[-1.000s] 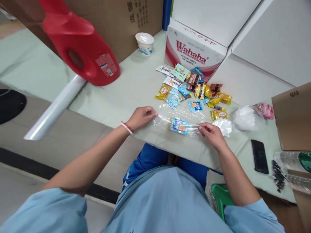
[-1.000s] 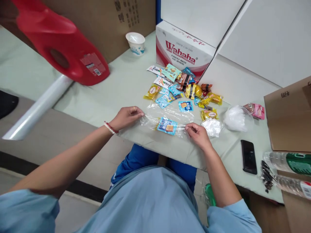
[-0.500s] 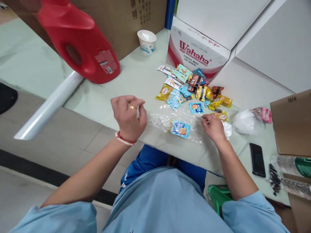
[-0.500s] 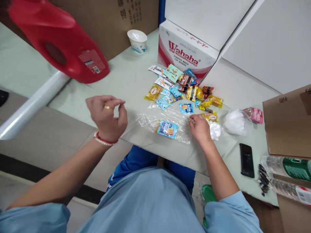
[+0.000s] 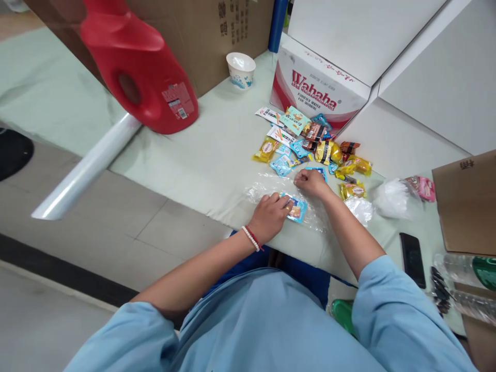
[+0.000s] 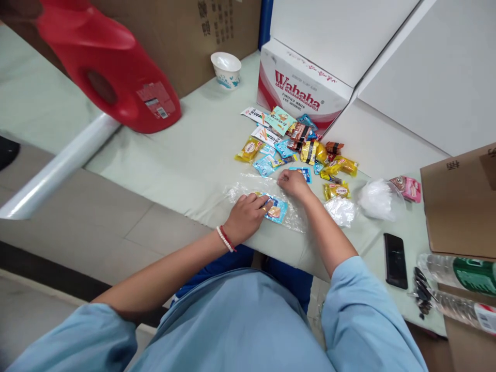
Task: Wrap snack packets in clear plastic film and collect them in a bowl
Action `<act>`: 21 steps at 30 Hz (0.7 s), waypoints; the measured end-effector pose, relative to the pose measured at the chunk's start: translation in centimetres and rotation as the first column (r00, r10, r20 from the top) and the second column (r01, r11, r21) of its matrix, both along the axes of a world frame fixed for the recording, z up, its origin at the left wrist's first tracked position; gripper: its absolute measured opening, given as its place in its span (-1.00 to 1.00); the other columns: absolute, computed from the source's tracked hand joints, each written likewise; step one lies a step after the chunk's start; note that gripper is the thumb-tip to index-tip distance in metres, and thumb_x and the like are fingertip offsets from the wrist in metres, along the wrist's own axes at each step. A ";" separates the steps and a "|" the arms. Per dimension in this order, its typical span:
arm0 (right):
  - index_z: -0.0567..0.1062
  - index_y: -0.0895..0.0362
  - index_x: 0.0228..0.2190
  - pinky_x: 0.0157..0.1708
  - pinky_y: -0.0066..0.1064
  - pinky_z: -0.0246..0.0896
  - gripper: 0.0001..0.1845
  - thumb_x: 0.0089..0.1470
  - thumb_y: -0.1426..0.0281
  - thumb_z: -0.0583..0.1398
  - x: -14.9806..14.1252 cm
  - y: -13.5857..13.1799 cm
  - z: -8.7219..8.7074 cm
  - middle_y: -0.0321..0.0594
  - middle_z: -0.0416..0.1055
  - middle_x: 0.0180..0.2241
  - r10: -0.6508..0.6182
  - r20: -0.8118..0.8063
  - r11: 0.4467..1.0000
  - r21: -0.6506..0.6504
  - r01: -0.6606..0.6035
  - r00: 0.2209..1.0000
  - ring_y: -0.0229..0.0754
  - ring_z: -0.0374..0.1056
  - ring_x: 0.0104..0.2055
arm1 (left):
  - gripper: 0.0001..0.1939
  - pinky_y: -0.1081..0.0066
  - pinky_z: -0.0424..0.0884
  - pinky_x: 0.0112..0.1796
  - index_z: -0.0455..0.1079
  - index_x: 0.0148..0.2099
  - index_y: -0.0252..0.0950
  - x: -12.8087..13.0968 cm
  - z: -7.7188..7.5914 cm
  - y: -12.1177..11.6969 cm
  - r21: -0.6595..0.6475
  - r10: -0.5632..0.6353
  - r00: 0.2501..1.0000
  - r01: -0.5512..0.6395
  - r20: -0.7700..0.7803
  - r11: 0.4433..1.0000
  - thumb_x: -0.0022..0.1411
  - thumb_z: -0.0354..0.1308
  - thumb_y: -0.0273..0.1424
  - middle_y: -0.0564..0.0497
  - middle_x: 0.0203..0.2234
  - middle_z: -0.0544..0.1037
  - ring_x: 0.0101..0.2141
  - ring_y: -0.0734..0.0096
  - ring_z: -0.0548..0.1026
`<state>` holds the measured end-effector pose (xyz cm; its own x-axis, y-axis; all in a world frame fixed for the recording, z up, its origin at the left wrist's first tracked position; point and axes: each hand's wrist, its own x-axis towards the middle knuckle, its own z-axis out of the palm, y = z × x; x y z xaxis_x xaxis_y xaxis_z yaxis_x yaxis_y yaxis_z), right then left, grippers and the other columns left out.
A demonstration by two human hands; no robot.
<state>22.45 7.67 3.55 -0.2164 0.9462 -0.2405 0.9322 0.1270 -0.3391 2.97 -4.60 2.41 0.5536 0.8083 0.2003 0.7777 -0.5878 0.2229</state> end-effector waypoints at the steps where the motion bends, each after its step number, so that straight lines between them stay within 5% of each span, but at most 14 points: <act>1: 0.62 0.20 -0.27 -0.20 -0.37 0.25 -0.80 0.12 0.35 0.25 0.2 0.0 0.4 -0.17 0.54 -0.33 0.025 -0.009 1.000 0.019 -0.025 1.000 -0.14 0.41 -0.27 | -0.65 0.13 0.30 -0.16 0.48 0.18 -0.17 0.0 0.0 -0.2 0.011 0.014 1.000 -0.014 0.008 1.000 0.52 -0.06 -0.41 -0.12 0.10 0.55 -0.04 0.14 0.43; 5: 0.59 0.17 -0.28 0.00 -0.31 0.20 -0.84 0.14 0.37 0.23 0.5 -1.3 2.9 -0.08 0.53 -0.15 0.187 -0.037 0.972 0.150 -0.180 0.982 -0.07 0.41 -0.06 | -0.69 0.14 0.29 -0.18 0.50 0.14 -0.15 0.2 0.3 -0.8 0.060 0.079 0.996 -0.081 0.031 0.995 0.51 -0.01 -0.39 -0.16 -0.02 0.55 -0.07 0.13 0.42; 11: 0.55 0.10 -0.16 -0.31 -0.36 0.09 -0.75 0.35 0.34 0.08 -1.1 -7.7 5.9 -0.14 0.51 -0.29 0.260 0.176 0.935 0.200 -0.293 0.949 -0.10 0.39 -0.29 | -0.73 0.16 0.28 -0.18 0.52 0.06 -0.21 0.6 -0.4 -0.6 0.026 0.076 0.994 -0.078 0.075 0.997 0.51 0.00 -0.40 -0.12 -0.24 0.55 -0.09 0.12 0.45; 16: 0.50 0.09 0.14 -0.31 -0.40 0.16 -0.59 0.38 0.44 0.02 -2.3 -12.4 2.6 -0.11 0.47 -0.23 0.320 0.127 0.921 0.191 -0.340 0.939 -0.10 0.40 -0.24 | -0.73 0.17 0.36 -0.16 0.55 -0.30 -0.27 -0.2 -1.5 -0.3 -0.071 0.085 0.980 -0.073 0.182 0.995 0.44 0.08 -0.43 -0.11 -0.33 0.59 -0.16 0.14 0.53; 21: 0.32 0.15 0.35 -0.25 -0.33 0.25 -0.44 0.38 0.48 -0.01 -2.3 -14.1 -0.5 -0.07 0.40 -0.24 0.326 0.083 0.902 0.270 -0.336 0.942 -0.04 0.33 -0.21 | -0.83 0.28 0.45 -0.13 0.58 -0.26 -0.23 -3.3 -1.8 0.2 -0.220 0.136 0.836 -0.018 0.532 0.975 0.33 0.15 -0.43 -0.02 -0.33 0.65 -0.23 0.27 0.59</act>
<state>20.13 -6.48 3.08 -0.5249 0.8512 0.0073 0.8307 0.5141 -0.2135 -0.35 -4.45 0.65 0.3379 0.8983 0.2807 0.5381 -0.4291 0.7255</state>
